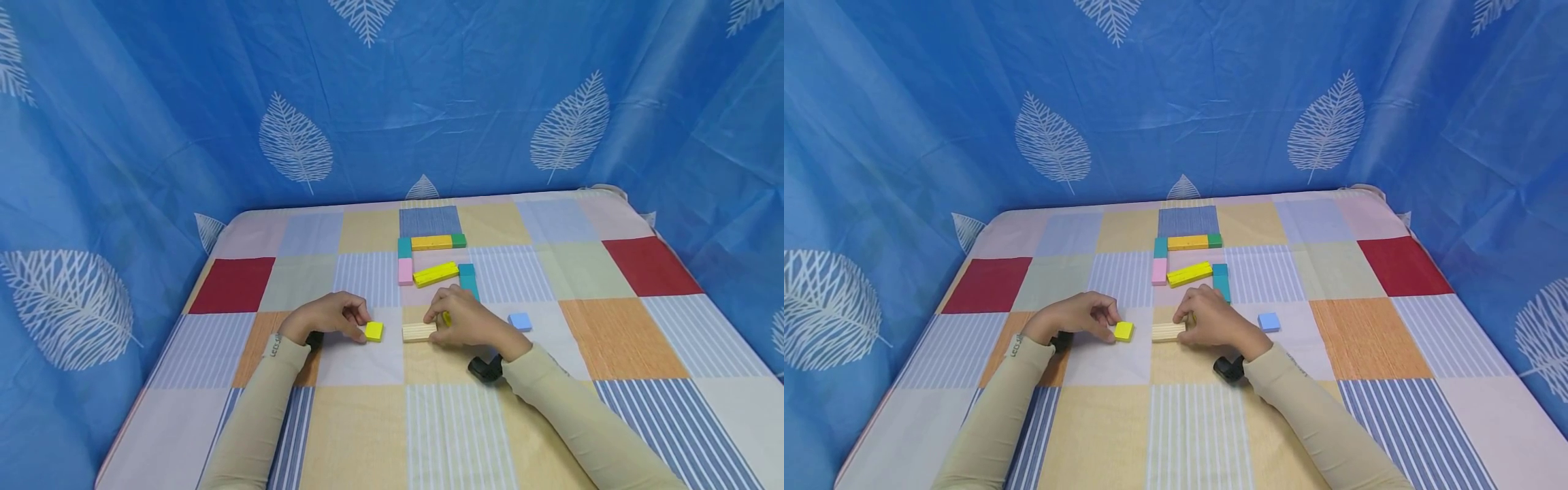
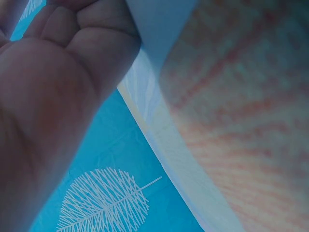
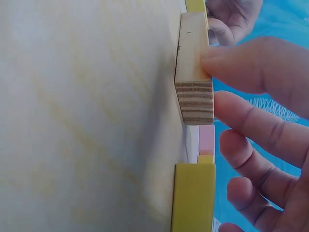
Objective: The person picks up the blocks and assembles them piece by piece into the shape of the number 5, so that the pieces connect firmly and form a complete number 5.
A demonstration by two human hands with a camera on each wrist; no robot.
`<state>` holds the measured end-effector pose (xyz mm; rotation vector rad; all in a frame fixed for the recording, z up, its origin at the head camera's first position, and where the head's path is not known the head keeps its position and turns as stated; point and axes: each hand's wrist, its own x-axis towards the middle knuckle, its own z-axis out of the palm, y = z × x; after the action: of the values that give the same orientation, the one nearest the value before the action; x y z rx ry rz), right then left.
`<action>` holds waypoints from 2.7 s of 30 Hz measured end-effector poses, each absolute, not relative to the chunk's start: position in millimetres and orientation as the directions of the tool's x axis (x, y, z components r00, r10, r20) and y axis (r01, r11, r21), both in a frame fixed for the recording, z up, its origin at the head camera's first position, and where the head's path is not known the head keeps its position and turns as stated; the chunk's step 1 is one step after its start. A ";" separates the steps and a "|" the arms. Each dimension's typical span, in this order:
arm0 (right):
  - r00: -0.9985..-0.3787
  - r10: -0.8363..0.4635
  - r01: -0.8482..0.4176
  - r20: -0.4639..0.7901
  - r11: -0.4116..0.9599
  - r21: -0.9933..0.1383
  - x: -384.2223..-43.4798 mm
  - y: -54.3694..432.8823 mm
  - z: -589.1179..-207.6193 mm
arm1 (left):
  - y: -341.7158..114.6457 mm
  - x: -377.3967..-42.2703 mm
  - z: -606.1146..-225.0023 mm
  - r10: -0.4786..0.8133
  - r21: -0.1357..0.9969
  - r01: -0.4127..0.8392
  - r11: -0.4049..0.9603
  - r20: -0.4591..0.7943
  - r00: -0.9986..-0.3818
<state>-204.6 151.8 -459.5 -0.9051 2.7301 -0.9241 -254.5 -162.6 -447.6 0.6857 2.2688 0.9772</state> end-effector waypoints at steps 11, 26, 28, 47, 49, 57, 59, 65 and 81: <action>-0.810 -0.574 -0.534 0.121 0.637 -0.556 -207.3 157.5 -460.3 | -163.3 -255.1 -448.7 0.644 0.765 0.228 0.602 -0.297 -0.705; -0.844 -0.522 -0.489 0.119 0.660 -0.571 -210.2 161.0 -464.3 | -163.0 -255.4 -450.0 0.645 0.769 0.228 0.598 -0.293 -0.705; -0.848 -0.517 -0.483 0.120 0.660 -0.575 -210.3 161.5 -464.4 | -163.0 -255.4 -450.0 0.646 0.768 0.227 0.598 -0.294 -0.705; -0.854 -0.508 -0.469 0.110 0.662 -0.585 -211.3 164.1 -462.6 | -163.0 -253.1 -445.8 0.647 0.770 0.229 0.596 -0.291 -0.705; -0.853 -0.510 -0.470 0.109 0.661 -0.585 -211.7 164.2 -461.5 | -163.3 -253.5 -445.9 0.648 0.770 0.231 0.594 -0.288 -0.706; -0.854 -0.507 -0.436 0.117 0.574 -0.693 -213.5 179.0 -452.2 | -162.9 -253.0 -446.6 0.645 0.772 0.225 0.595 -0.291 -0.707; -0.860 -0.495 -0.419 0.126 0.541 -0.729 -213.5 186.8 -449.7 | -162.5 -252.4 -447.0 0.643 0.770 0.224 0.597 -0.291 -0.709; -0.898 -0.424 -0.341 0.121 0.493 -0.800 -209.2 211.7 -449.8 | -163.1 -249.1 -449.2 0.633 0.769 0.207 0.605 -0.307 -0.711; -0.942 -0.334 -0.162 -0.029 0.530 -0.833 -203.8 277.9 -453.3 | -164.0 -250.4 -449.7 0.634 0.766 0.220 0.604 -0.295 -0.715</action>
<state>-203.8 277.9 -453.3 -0.4228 2.5818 -1.3764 -250.4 -164.0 -449.7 0.6728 2.2771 0.9841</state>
